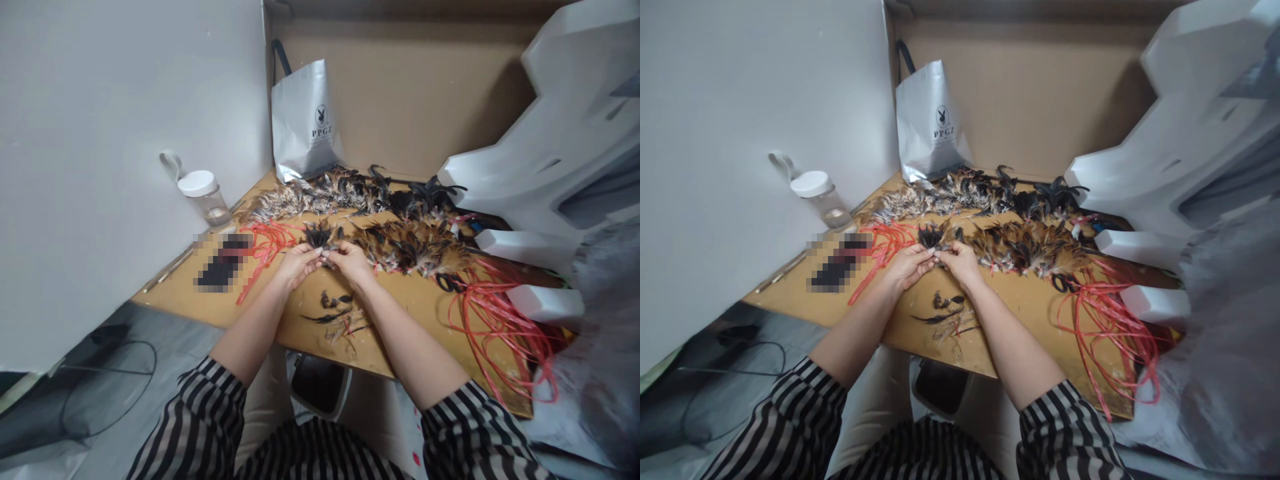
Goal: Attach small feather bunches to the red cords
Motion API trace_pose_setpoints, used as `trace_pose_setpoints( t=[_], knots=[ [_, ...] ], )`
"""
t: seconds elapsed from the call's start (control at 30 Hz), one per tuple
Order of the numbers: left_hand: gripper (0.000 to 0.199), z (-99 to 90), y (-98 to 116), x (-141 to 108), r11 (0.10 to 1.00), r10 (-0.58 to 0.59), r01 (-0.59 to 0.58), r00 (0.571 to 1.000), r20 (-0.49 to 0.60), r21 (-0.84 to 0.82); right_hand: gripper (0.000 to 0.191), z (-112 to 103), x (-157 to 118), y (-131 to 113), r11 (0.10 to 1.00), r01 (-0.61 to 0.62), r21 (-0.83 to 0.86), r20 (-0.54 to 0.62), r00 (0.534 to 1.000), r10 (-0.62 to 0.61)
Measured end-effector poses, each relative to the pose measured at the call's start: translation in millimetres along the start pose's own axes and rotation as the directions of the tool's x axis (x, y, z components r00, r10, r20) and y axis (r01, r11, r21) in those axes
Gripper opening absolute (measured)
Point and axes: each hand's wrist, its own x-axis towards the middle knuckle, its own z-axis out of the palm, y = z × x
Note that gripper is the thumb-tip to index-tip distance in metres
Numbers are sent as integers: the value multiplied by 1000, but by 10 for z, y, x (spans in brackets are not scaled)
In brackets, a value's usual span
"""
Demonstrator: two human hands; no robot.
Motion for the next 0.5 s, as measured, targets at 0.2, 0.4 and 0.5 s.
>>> trace_pose_setpoints(
  t=[0.2, 0.4, 0.5],
  knots=[
    [20, 15, 6, -14, 999, 41, -41, 999, 28, 9, 35, -18, 19, -4, 975, -116, 191, 30, 993, 112],
    [20, 2, 6, -1, 999, 35, -35, 999, 37, 15, 30, -56, 11, -44, 973, -122, 197, 61, 992, 112],
    [20, -11, -3, 3, 999, 29, -30, 999, 28, 36, 27, -61, 18, -27, 984, -80, 159, 42, 996, 75]
  ],
)
